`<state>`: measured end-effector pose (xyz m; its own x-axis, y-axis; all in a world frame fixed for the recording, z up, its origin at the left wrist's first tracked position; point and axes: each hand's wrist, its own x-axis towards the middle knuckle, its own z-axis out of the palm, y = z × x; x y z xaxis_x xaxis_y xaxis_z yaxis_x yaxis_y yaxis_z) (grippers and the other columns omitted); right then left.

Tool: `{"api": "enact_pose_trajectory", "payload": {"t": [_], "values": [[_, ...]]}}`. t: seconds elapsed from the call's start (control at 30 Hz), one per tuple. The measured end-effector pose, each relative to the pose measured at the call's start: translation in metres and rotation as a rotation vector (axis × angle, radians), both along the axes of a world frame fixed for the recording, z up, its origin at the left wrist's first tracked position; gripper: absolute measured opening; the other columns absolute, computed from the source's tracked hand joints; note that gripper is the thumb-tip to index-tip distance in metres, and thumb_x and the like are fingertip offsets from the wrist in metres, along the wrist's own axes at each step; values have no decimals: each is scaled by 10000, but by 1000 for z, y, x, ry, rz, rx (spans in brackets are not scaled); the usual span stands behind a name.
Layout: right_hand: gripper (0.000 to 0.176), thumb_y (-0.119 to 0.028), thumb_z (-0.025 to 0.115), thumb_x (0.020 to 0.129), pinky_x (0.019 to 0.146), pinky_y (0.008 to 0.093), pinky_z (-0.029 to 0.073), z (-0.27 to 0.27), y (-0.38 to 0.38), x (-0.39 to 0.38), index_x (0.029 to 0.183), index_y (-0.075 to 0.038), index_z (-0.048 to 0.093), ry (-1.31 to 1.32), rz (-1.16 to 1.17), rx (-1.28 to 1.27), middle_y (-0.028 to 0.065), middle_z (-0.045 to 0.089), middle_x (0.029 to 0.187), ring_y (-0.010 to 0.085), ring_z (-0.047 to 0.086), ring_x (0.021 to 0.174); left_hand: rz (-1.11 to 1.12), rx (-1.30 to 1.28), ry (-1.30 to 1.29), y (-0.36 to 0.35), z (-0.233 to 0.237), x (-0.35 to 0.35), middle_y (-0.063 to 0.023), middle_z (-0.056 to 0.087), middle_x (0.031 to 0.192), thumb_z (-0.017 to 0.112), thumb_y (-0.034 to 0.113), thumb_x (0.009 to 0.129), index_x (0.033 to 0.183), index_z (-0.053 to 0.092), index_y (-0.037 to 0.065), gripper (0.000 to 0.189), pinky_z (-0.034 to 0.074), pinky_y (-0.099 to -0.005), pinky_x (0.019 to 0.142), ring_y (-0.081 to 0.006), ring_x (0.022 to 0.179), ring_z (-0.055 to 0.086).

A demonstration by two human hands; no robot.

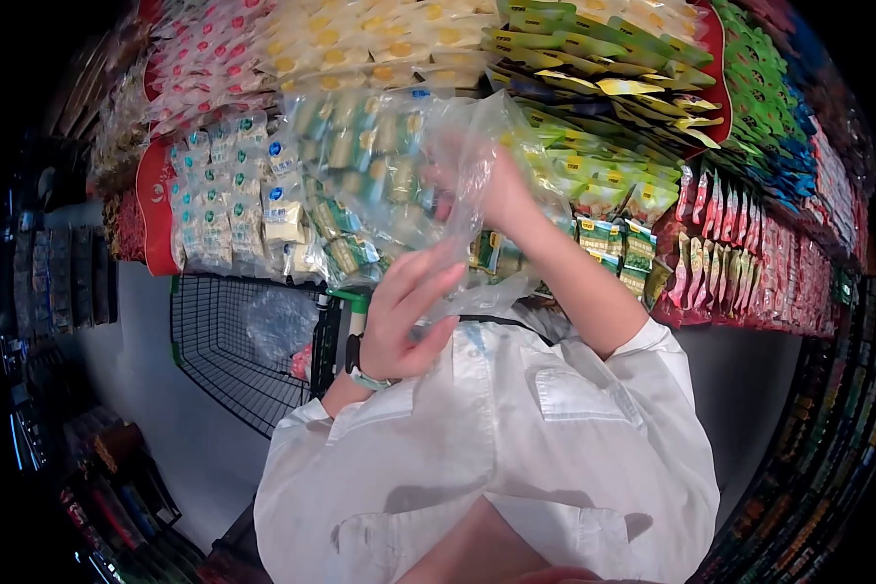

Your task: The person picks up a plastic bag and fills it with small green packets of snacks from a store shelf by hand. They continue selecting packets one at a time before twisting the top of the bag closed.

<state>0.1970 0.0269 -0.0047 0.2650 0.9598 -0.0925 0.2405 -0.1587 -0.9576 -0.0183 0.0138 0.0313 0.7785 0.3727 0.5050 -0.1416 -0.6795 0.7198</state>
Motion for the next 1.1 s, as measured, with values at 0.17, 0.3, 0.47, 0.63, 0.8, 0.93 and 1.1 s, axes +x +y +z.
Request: {"api": "enact_pose_trajectory", "payload": {"t": [0.17, 0.3, 0.47, 0.63, 0.8, 0.93, 1.1], "values": [[353, -105, 686, 877, 566, 282, 561, -16, 12, -11, 1184, 26, 569, 492, -139, 83, 78, 660, 812, 155, 669, 639, 4, -27, -2, 0, -4, -1, -244, 545, 1346, 654, 25, 748, 1294, 579, -35, 554, 447, -451, 961, -409, 1120, 570], [323, -88, 675, 891, 581, 278, 567, -22, 6, -8, 1169, 28, 561, 69, -106, 177, 80, 663, 864, 143, 670, 704, 30, -51, -6, 2, -8, -3, -252, 555, 1324, 652, 16, 750, 1294, 577, -41, 552, 456, -443, 957, -403, 1117, 579], [203, -65, 671, 912, 577, 252, 550, 24, -51, 5, 1068, 33, 586, 288, -116, 45, 55, 656, 856, 109, 648, 691, 54, -102, -18, 2, -8, -2, -244, 557, 1315, 656, 15, 765, 1309, 563, -46, 555, 478, -408, 930, -364, 1100, 598], [85, -19, 667, 913, 561, 200, 487, 12, -128, 32, 982, 7, 626, 128, -270, 249, 31, 651, 819, 68, 615, 667, 108, -83, 14, -2, -8, -2, -226, 551, 1312, 656, 35, 795, 1325, 549, -47, 548, 482, -392, 930, -320, 1075, 615], [164, -3, 695, 850, 650, 250, 505, -11, -199, 87, 1008, 19, 658, -358, -626, 143, 64, 675, 856, 105, 614, 686, 214, -74, -5, -10, -17, 0, -224, 495, 1374, 643, 48, 823, 1383, 482, -72, 596, 479, -383, 908, -284, 1032, 579], [296, -5, 709, 805, 817, 355, 504, 3, -219, 100, 1091, -9, 635, -702, -426, -15, 108, 634, 1013, 267, 621, 893, 369, -109, -23, -24, -24, 6, -191, 402, 1477, 621, 97, 902, 1453, 401, -55, 613, 454, -369, 949, -234, 1105, 528], [425, -116, 761, 772, 870, 429, 470, 8, -218, 115, 1164, -42, 614, -1009, -286, -142, 134, 616, 1080, 341, 593, 995, 510, -128, -128, -32, -30, 16, -178, 403, 1473, 583, 50, 898, 1468, 379, -44, 613, 511, -313, 820, -184, 973, 546]]}}
